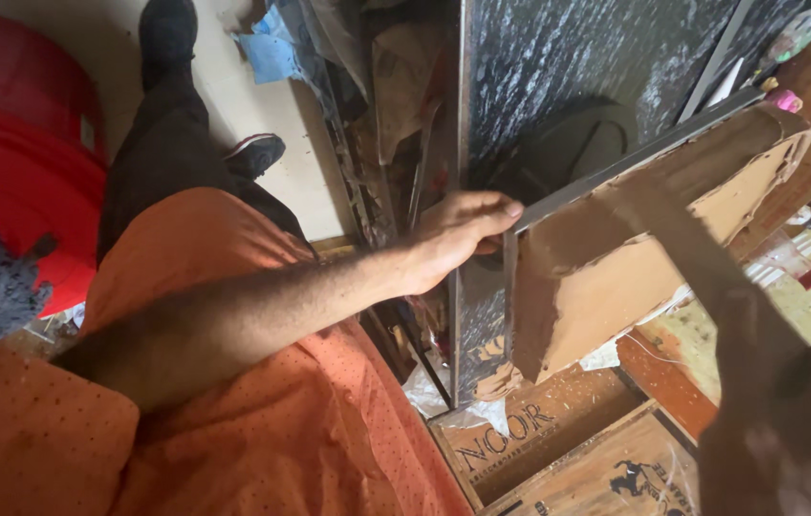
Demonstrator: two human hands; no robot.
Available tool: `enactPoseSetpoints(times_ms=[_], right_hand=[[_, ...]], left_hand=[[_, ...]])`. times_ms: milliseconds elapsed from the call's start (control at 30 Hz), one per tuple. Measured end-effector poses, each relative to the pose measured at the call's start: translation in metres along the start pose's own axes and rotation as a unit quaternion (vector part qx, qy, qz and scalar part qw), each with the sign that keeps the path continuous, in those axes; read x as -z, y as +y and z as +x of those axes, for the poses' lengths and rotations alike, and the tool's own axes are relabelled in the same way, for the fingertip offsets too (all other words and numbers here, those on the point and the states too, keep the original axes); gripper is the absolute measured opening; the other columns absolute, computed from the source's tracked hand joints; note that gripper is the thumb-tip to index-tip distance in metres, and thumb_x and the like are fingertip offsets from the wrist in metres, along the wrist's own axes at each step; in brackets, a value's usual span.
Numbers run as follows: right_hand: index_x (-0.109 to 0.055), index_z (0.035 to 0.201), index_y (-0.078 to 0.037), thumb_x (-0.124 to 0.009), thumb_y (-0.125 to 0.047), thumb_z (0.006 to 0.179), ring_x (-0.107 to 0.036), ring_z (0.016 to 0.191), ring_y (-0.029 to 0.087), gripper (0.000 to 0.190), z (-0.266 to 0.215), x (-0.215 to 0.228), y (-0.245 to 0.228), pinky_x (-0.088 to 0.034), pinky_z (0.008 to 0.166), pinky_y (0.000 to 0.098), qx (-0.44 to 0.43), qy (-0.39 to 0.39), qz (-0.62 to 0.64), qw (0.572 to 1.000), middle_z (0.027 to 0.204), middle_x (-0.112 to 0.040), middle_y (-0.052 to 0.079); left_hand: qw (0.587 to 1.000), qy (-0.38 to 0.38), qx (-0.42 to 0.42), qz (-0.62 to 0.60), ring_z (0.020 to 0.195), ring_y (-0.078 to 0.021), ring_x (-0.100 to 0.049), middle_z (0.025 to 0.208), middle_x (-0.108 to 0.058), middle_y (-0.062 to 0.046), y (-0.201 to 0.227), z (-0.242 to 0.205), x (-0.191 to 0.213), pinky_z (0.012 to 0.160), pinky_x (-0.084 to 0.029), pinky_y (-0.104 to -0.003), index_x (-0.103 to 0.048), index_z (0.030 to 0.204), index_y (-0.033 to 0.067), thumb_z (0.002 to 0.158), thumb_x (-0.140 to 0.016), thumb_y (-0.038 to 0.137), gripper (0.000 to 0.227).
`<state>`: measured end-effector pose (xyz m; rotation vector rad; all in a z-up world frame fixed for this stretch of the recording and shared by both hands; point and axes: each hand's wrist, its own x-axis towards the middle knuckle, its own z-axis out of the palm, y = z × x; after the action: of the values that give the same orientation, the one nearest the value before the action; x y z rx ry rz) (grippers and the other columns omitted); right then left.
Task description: The person spreads a brown paste-like substance onto a rectangular board using a putty knife. They repeatedly scoop the compound from a pile on the table and apply it to the board, smoothing it out to create an even layer.
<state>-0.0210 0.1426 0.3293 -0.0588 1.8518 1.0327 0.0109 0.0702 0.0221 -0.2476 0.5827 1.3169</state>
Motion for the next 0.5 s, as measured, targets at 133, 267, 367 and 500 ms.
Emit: enactPoseSetpoints(times_ms=[133, 267, 367, 500], right_hand=[[-0.061, 0.145, -0.039, -0.062, -0.019, 0.087, -0.055, 0.077, 0.018, 0.061, -0.011, -0.010, -0.006, -0.052, 0.065, 0.0356, 0.029, -0.017, 0.012, 0.999, 0.088, -0.051, -0.003], [-0.060, 0.146, -0.040, -0.061, -0.022, 0.086, -0.058, 0.083, 0.019, 0.062, -0.024, -0.024, -0.020, -0.054, 0.070, 0.0381, 0.034, -0.017, 0.035, 0.999, 0.093, -0.053, -0.003], [-0.059, 0.147, -0.040, -0.060, -0.023, 0.086, -0.060, 0.087, 0.021, 0.063, -0.030, -0.036, -0.034, -0.055, 0.073, 0.0400, 0.025, -0.010, 0.058, 0.998, 0.097, -0.055, -0.003], [-0.057, 0.148, -0.041, -0.059, -0.026, 0.085, -0.064, 0.093, 0.022, 0.065, -0.061, -0.058, -0.061, -0.057, 0.078, 0.0425, 0.015, -0.037, 0.116, 0.992, 0.102, -0.057, -0.003]], left_hand=[[0.999, -0.024, -0.030, -0.012, 0.091, -0.0106, -0.062, 0.103, -0.073, 0.000, 0.008, 0.014, 0.003, 0.080, -0.053, -0.029, -0.072, 0.115, 0.0115, 0.100, -0.064, 0.032, 0.027], [0.999, -0.025, -0.034, 0.015, 0.092, -0.0097, -0.063, 0.102, -0.072, 0.000, 0.012, 0.021, 0.002, 0.078, -0.054, -0.029, -0.072, 0.113, 0.0125, 0.098, -0.063, 0.039, 0.032], [0.998, -0.015, -0.036, 0.040, 0.090, -0.0107, -0.063, 0.100, -0.073, 0.000, 0.025, 0.026, 0.001, 0.076, -0.054, -0.030, -0.072, 0.109, 0.0113, 0.097, -0.063, 0.042, 0.035], [0.998, -0.002, -0.040, 0.044, 0.090, -0.0102, -0.061, 0.099, -0.071, 0.001, 0.036, 0.030, 0.001, 0.077, -0.053, -0.029, -0.073, 0.110, 0.0114, 0.098, -0.062, 0.041, 0.034]])
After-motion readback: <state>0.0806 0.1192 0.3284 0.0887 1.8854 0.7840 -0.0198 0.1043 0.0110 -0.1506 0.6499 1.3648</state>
